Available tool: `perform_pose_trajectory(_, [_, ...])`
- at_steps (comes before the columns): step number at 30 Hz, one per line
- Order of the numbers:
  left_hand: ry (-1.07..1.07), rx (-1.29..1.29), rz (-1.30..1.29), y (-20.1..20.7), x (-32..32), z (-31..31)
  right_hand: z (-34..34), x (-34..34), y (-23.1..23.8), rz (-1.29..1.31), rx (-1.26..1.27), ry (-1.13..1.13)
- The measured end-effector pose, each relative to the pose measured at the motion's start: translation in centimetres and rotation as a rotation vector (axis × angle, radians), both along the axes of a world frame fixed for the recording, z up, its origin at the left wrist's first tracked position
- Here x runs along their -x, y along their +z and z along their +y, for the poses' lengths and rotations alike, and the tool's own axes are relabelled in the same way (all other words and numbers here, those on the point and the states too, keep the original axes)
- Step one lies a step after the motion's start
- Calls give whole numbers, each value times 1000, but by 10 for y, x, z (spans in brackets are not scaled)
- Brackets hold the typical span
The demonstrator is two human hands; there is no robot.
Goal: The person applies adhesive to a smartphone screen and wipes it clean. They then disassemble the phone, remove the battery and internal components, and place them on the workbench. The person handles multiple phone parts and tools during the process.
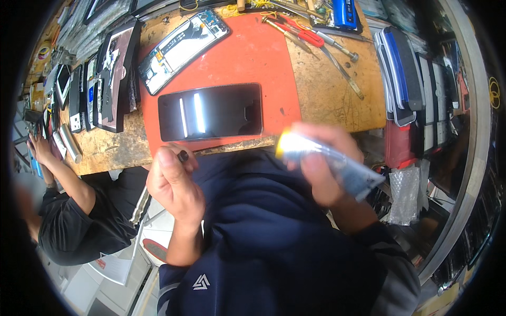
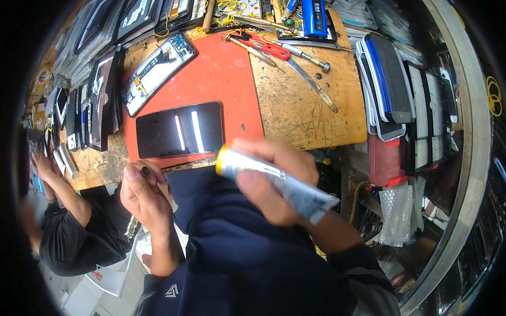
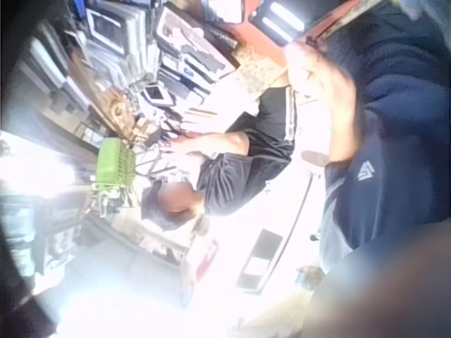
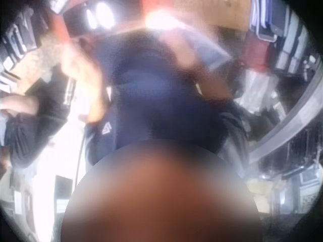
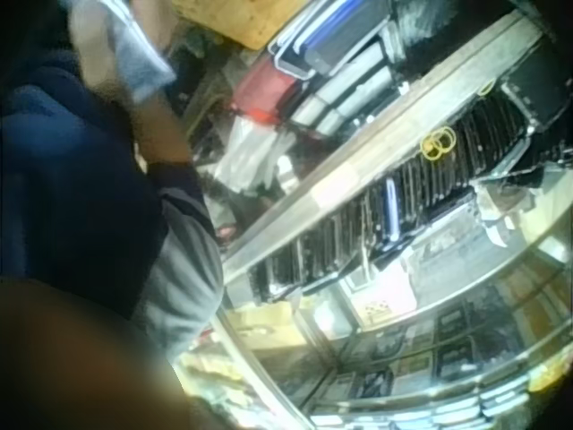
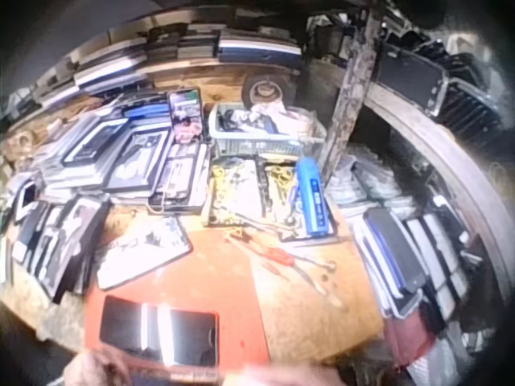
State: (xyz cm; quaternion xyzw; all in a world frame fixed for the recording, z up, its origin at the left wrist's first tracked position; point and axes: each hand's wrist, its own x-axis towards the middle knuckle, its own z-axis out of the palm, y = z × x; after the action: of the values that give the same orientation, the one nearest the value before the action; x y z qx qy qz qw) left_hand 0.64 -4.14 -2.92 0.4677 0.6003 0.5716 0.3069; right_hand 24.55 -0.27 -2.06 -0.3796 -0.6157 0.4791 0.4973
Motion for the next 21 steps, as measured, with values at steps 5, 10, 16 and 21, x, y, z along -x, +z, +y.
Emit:
perform_pose_trajectory(5, [-320, -242, 801, -15, 3, 20, 39, 11, -11, -210, -74, -156])
perform_pose_trajectory(10, [-249, -350, 815, -34, -1, 27, 47, 14, -9, -174, 92, -152])
perform_pose_trajectory(16, [-240, -412, 821, -46, 2, 25, 50, 15, -11, -165, 149, -141])
perform_pose_trajectory(21, [-234, -428, 876, -48, 1, 22, 48, 13, -9, -239, 157, -132])
